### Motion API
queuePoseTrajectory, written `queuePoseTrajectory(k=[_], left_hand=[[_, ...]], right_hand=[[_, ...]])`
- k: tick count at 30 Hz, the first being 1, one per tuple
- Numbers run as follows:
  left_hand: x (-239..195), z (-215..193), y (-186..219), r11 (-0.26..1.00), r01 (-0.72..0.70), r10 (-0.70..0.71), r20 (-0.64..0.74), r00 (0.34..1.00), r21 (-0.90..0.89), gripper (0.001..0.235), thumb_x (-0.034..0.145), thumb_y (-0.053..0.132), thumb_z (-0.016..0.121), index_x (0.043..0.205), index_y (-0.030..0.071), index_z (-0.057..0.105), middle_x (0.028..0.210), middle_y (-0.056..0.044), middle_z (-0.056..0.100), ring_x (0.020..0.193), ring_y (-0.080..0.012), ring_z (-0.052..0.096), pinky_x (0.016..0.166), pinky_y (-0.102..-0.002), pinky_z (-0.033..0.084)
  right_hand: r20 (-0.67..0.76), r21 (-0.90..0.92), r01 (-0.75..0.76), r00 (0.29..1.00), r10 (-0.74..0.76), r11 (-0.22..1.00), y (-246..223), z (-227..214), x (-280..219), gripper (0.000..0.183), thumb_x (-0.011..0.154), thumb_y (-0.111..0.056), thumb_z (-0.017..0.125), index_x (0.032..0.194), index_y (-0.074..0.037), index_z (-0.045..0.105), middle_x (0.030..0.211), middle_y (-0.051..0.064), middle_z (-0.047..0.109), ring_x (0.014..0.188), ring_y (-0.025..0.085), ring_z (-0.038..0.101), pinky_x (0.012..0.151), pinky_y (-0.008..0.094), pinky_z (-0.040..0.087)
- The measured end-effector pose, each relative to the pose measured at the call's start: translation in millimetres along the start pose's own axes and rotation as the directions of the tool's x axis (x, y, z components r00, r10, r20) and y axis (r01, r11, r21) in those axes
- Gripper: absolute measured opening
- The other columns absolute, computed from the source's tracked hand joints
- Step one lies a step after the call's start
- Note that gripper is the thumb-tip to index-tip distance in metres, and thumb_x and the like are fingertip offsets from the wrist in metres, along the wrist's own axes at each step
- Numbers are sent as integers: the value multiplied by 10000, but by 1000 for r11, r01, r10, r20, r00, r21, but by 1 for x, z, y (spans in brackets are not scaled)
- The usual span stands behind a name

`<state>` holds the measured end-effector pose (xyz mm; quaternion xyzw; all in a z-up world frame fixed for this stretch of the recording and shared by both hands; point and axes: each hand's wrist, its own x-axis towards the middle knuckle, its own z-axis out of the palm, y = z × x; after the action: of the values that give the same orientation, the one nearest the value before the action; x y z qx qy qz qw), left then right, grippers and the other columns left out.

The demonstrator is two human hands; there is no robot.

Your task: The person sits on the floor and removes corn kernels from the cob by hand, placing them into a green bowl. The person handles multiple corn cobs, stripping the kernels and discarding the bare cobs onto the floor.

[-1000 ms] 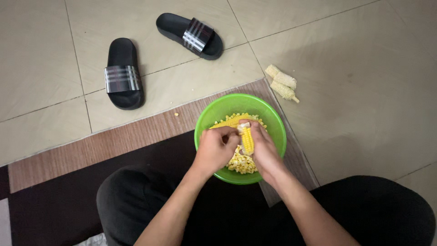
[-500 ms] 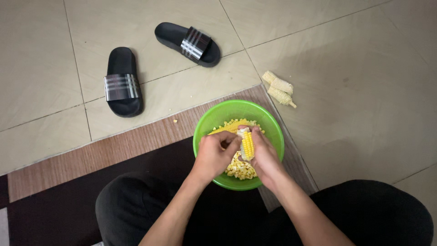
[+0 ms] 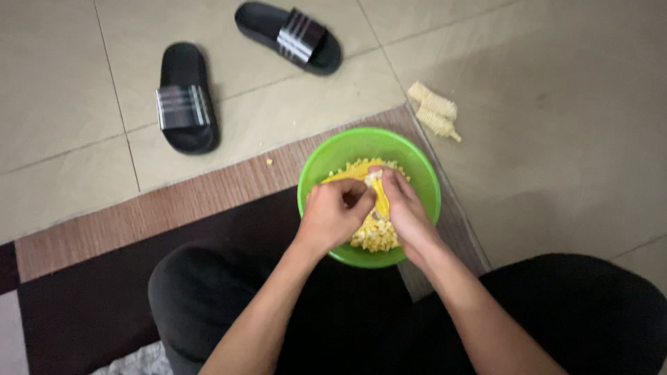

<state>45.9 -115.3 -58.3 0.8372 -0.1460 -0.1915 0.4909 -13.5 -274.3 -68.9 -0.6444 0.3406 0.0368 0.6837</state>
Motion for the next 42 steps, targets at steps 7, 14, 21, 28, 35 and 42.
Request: queuePoseTrajectory(k=[7, 14, 21, 28, 35, 42], left_hand=[[1, 2, 0, 998, 64, -64, 13, 998, 15, 255, 882, 400, 797, 957, 176, 894, 790, -45, 835, 841, -323, 835, 842, -481, 636], [2, 5, -9, 979, 17, -24, 29, 999, 205, 272, 920, 353, 705, 1010, 184, 898, 867, -123, 855, 920, -458, 838, 867, -576, 661], [5, 8, -11, 999, 23, -24, -22, 999, -28, 245, 933, 299, 693, 992, 210, 913, 801, -104, 839, 900, -420, 837, 832, -568, 630], [5, 5, -7, 995, 26, -28, -23, 999, -95, 238, 997, 332, 737, 894, 181, 891, 706, -23, 833, 755, -286, 830, 785, -434, 644], [6, 6, -8, 991, 3, -6, -22, 1000, -132, 189, 997, 281, 776, 946, 147, 899, 742, -47, 850, 763, -238, 817, 783, -417, 634], [0, 3, 4, 990, -116, 117, 6, 993, -75, 147, 989, 227, 813, 1058, 132, 901, 882, -111, 885, 907, -360, 863, 836, -526, 675]], right_hand=[[83, -198, 71, 995, -55, 978, -15, 6, -15, 522, 1250, -469, 340, 1581, -189, 631, 1585, 317, 572, 1509, 552, 541, 1114, 660, 572], [108, -290, 124, 989, -97, 949, -16, 9, -18, 562, 1246, -495, 312, 1571, -182, 648, 1597, 307, 567, 1511, 526, 541, 1136, 652, 551], [-27, -26, 60, 998, -60, 998, 13, 4, 9, 513, 1239, -464, 394, 1514, -144, 686, 1212, 50, 636, 1044, 153, 667, 848, 313, 660], [-31, 34, 14, 999, -13, 999, -10, 6, -13, 512, 1230, -480, 399, 1508, -178, 706, 1063, 39, 710, 879, 134, 693, 734, 309, 654], [77, 156, -26, 997, 14, 987, -13, 7, -10, 531, 1254, -461, 266, 1534, -139, 582, 930, 89, 761, 813, 192, 770, 667, 288, 584], [140, 283, -123, 986, 86, 951, 12, -4, 15, 562, 1257, -493, 235, 1542, -148, 574, 981, 125, 742, 840, 261, 751, 673, 356, 581]])
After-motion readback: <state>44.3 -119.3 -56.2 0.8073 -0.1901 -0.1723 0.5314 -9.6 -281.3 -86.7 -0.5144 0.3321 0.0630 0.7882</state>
